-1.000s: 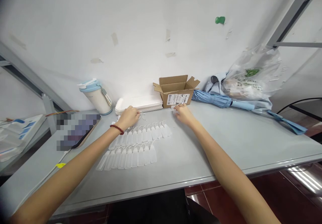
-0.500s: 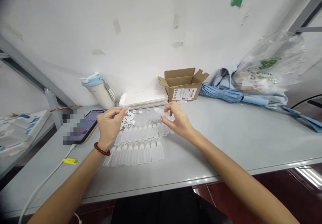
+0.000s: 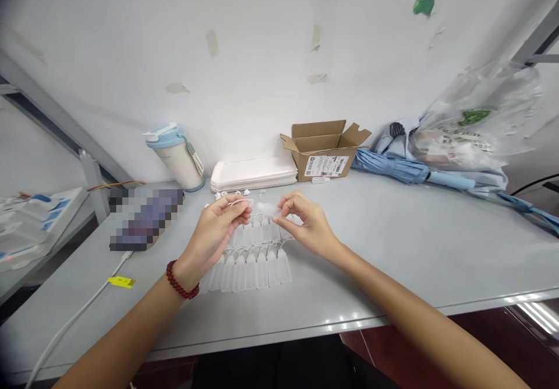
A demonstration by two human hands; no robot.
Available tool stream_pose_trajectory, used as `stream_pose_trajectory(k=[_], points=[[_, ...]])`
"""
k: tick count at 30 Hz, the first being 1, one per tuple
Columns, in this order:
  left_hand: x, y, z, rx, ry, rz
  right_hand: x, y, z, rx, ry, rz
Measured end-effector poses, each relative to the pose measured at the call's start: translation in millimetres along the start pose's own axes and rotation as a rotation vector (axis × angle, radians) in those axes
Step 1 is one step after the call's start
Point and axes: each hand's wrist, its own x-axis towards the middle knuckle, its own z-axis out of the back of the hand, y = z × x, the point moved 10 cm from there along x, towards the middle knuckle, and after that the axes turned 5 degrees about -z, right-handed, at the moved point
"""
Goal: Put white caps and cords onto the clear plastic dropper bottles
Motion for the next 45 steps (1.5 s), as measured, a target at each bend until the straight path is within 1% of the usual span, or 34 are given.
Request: stream_pose_trajectory(k=[3, 8, 11, 15, 18, 21, 23, 25, 30, 33, 36, 38, 39, 42, 44, 45], points=[[-3.0, 4.3, -7.4, 0.006, 0.055, 0.034, -0.5, 0.4, -3.8, 0.022, 0.015, -0.019], [-5.9, 6.7, -12.6, 0.020, 0.093, 0.046, -0.4, -1.1, -8.2, 0.102, 0.036, -0.053], [-7.2, 7.6, -16.6, 0.034, 0.128, 0.053, -0.9, -1.3, -9.4, 0.100, 0.046, -0.062], [-7.0, 7.7, -17.4, 0.096, 0.130, 0.039, -1.9, -0.6, -10.2, 0.105, 0.049, -0.056], [-6.4, 6.7, -16.5, 0.153, 0.117, 0.015, -3.2, -3.3, -10.8, 0.130, 0.046, -0.089], [-6.9, 7.1, -18.2, 0.187, 0.132, 0.009, -5.9, -3.6, -10.7, 0.060, 0.040, -0.102], [-7.5, 7.2, -19.2, 0.224, 0.145, 0.005, -8.1, 1.2, -11.2, -0.029, 0.042, -0.057], [-8.1, 7.0, -20.4, 0.272, 0.163, -0.001, -10.5, 8.1, -13.1, -0.119, 0.047, 0.018], [-9.4, 6.2, -22.9, 0.356, 0.202, -0.019, -16.4, 26.3, -19.4, -0.310, 0.031, 0.253], [-9.7, 2.3, -24.7, 0.394, 0.210, -0.072, -18.5, 32.1, -24.1, -0.330, 0.046, 0.341], [-11.1, -1.9, -27.5, 0.416, 0.218, -0.127, -18.9, 34.2, -25.7, -0.318, 0.059, 0.360], [-12.4, -3.9, -28.8, 0.425, 0.216, -0.151, -17.0, 32.0, -23.4, -0.293, 0.057, 0.310], [-13.1, -4.4, -29.0, 0.434, 0.212, -0.157, -15.0, 28.5, -21.5, -0.263, 0.058, 0.253], [-15.8, -8.0, -30.2, 0.488, 0.200, -0.205, -9.2, 10.3, -16.5, -0.085, 0.082, -0.006], [-19.2, -15.0, -34.0, 0.567, 0.206, -0.301, -8.2, -0.7, -15.9, 0.081, 0.103, -0.165], [-21.7, -19.8, -36.7, 0.618, 0.210, -0.372, -8.1, -4.1, -16.1, 0.161, 0.110, -0.220]])
